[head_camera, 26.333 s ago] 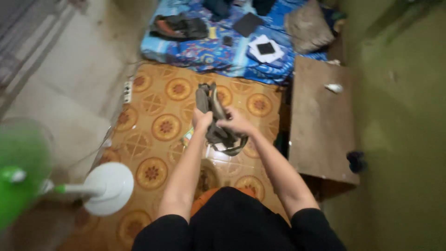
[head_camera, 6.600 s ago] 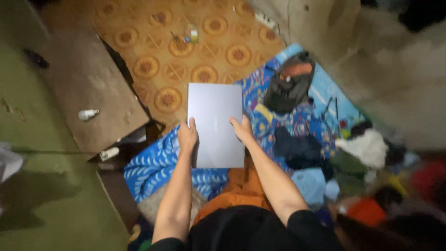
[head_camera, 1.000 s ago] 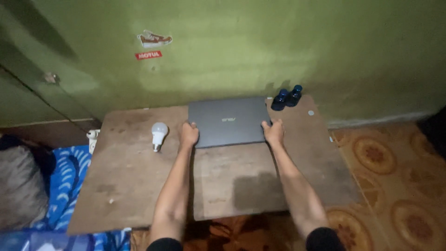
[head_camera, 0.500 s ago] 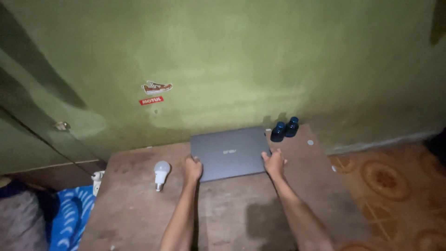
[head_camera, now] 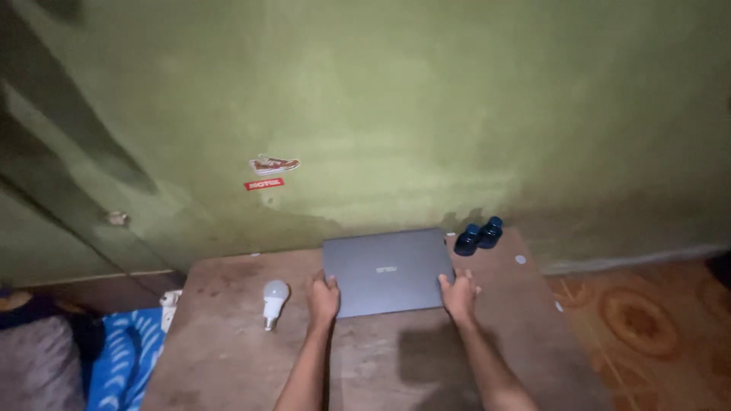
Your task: Organize a laptop, documents, and small electronic components on a desk and in a folder.
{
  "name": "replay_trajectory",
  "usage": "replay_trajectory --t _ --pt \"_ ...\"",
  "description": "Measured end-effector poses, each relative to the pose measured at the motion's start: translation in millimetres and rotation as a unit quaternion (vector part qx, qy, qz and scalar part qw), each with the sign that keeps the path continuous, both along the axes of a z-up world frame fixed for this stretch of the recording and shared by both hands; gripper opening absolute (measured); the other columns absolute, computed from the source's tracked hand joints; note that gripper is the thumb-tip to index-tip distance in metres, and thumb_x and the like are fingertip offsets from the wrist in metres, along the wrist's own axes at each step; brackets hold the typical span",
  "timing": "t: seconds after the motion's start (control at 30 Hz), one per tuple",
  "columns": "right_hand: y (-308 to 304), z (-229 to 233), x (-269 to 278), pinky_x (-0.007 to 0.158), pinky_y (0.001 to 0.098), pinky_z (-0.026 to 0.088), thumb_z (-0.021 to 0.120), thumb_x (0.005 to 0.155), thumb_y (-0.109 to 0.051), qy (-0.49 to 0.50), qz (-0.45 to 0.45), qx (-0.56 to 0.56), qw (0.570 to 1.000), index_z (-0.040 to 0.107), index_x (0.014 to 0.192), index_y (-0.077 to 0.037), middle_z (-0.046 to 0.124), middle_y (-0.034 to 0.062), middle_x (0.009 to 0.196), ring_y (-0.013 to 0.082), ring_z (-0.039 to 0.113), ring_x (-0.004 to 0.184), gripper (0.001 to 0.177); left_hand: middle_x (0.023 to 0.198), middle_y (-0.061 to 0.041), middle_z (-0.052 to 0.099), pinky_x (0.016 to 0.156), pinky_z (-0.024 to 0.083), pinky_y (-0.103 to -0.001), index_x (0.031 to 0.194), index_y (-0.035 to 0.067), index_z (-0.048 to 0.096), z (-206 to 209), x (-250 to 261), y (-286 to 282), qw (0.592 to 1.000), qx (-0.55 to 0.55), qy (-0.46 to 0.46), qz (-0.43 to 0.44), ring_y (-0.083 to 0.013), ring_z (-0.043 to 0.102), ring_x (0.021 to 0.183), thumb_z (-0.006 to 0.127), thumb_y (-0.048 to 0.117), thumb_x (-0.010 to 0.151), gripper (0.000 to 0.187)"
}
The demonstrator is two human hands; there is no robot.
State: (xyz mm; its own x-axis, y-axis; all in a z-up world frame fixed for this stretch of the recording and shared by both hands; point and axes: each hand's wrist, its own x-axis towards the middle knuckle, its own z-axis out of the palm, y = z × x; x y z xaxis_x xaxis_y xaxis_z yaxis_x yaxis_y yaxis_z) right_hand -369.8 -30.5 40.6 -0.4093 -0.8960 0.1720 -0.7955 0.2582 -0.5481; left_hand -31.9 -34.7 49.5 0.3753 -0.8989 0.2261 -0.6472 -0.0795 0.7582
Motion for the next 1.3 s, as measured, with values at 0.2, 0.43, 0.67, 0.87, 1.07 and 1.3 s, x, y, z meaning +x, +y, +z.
replay_trajectory --t 0.2,0.43,0.67,0.87,1.07,1.3 --pt "39 26 2 0.108 0.0606 0.031 0.068 0.094 -0.039 0.009 0.038 -0.024 0.999 0.059 0.137 -0.003 0.054 0.0239 0.132 0.0412 0.044 0.130 0.057 0.131 -0.027 0.062 0.110 0.045 -0.048 0.125 0.001 0.064 13 -1 42 0.999 0.044 0.000 -0.018 -0.0446 0.056 0.127 0.060 0.028 0.097 0.040" --pt "81 63 55 0.110 0.0597 0.031 0.073 0.091 -0.037 0.058 0.135 -0.184 0.972 0.061 0.141 -0.007 0.050 0.0241 0.140 0.0431 0.039 0.134 0.059 0.142 -0.025 0.052 0.107 0.044 -0.050 0.143 0.009 0.053 50 10 146 0.996 0.032 -0.039 -0.072 -0.0452 0.051 0.129 0.061 0.030 0.095 0.053" --pt "135 74 179 0.114 0.0564 0.033 0.077 0.090 -0.032 0.032 0.403 -0.268 0.874 0.058 0.144 -0.006 0.051 0.0204 0.145 0.0411 0.042 0.137 0.063 0.139 -0.023 0.055 0.104 0.047 -0.050 0.146 0.012 0.052 64 71 281 0.978 -0.122 -0.166 -0.040 -0.0432 0.054 0.127 0.067 0.023 0.093 0.056" --pt "215 112 320 0.115 0.0533 0.036 0.080 0.089 -0.030 -0.014 0.564 -0.284 0.775 0.058 0.144 -0.007 0.053 0.0205 0.143 0.0415 0.045 0.135 0.064 0.134 -0.023 0.059 0.104 0.047 -0.052 0.146 0.015 0.055 77 175 412 0.952 -0.157 -0.248 0.088 -0.0420 0.058 0.123 0.071 0.023 0.090 0.059" --pt "298 114 415 0.114 0.0508 0.041 0.080 0.087 -0.027 -0.085 0.677 -0.283 0.674 0.058 0.142 -0.007 0.054 0.0195 0.141 0.0417 0.048 0.132 0.063 0.131 -0.027 0.060 0.096 0.049 -0.052 0.144 0.013 0.056 58 246 536 0.938 -0.035 -0.260 0.229 -0.0443 0.059 0.116 0.072 0.027 0.090 0.058" --pt "353 103 513 0.107 0.0510 0.044 0.080 0.085 -0.029 -0.103 0.766 -0.267 0.576 0.061 0.137 -0.007 0.056 0.0208 0.136 0.0423 0.051 0.126 0.060 0.132 -0.025 0.057 0.096 0.047 -0.055 0.147 0.011 0.055 19 312 611 0.895 0.096 -0.248 0.357 -0.0440 0.056 0.119 0.068 0.032 0.091 0.061"
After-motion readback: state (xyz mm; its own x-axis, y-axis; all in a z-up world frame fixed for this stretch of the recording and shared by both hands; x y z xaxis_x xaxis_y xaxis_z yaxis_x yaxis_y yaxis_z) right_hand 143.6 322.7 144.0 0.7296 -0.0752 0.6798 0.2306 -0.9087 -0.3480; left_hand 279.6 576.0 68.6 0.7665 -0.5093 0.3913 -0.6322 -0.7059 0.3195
